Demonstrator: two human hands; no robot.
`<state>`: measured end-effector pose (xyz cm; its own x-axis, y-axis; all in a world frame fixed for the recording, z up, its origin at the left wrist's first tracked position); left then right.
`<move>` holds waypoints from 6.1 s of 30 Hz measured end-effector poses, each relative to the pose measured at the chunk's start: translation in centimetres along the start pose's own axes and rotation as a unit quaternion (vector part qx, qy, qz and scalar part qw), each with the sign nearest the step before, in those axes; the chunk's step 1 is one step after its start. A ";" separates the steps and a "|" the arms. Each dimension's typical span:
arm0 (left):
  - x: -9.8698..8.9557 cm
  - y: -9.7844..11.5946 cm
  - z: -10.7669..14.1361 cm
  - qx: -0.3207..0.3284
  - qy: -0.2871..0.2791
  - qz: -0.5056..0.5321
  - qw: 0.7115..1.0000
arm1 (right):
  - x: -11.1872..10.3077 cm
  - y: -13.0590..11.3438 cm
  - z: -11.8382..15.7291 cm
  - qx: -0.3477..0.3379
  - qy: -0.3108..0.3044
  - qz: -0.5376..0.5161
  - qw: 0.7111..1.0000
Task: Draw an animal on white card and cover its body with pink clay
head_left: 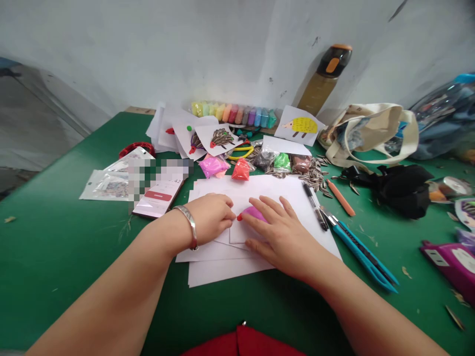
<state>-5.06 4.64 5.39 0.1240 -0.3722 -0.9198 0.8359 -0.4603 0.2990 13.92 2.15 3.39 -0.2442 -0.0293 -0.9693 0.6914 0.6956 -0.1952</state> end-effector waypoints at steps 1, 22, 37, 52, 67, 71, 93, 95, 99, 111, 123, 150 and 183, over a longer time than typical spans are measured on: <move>0.0 -0.1 -0.1 0.001 0.003 0.001 1.000 | 0.1 -0.1 -0.1 -0.003 -0.001 -0.001 1.000; 0.6 0.4 0.0 -0.015 0.022 -0.028 0.999 | -1.1 0.7 0.2 -0.003 0.054 0.014 0.998; 1.3 0.8 0.0 -0.006 0.040 -0.050 0.998 | 1.0 -2.5 1.9 0.019 0.016 0.048 0.999; 0.9 1.0 0.2 -0.013 0.022 -0.050 0.998 | 1.6 -2.1 1.4 0.043 0.018 0.033 0.998; 0.9 0.5 0.1 -0.012 0.029 -0.022 0.999 | 1.9 -2.2 1.1 0.035 0.033 0.044 0.998; 0.9 0.4 0.1 -0.008 0.032 -0.016 0.999 | 2.0 -2.3 0.8 0.034 0.036 0.060 0.997; 0.5 0.5 0.0 -0.026 0.031 -0.013 0.999 | 2.0 -2.9 0.6 0.026 0.053 0.088 0.994; 0.6 0.4 0.0 -0.025 0.040 -0.006 0.999 | 2.0 -3.1 0.8 0.015 0.052 0.090 0.994; 0.7 0.3 0.0 -0.010 0.041 -0.013 0.999 | 1.9 -3.3 1.4 0.007 0.049 0.083 0.995; 1.0 1.1 0.3 -0.007 0.038 -0.036 0.999 | 2.3 -3.1 1.3 0.030 0.068 0.069 0.995; 0.9 1.0 0.2 -0.009 0.045 -0.045 0.998 | 2.3 -2.7 1.2 0.046 0.059 0.037 0.997; 1.2 -0.4 -0.9 -0.022 0.053 -0.019 0.998 | 1.2 0.0 -2.8 -0.013 0.046 -0.028 0.998; 1.4 0.3 -1.3 -0.013 0.095 -0.029 0.995 | 1.1 7.3 -1.6 0.184 0.105 -0.054 0.976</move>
<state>-3.95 5.06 3.86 0.1727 -0.1860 -0.9673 0.8574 -0.4550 0.2406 17.62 8.28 1.17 -0.4361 0.0860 -0.8958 0.8417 0.3912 -0.3722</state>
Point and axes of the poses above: each hand's wrist, its own z-axis away from the middle knuckle, its own x-axis out of the palm, y = z × x, the point moved 2 cm from there along -z, towards the middle knuckle, and after that the axes turned 8 degrees about y, right-handed, at the moved point
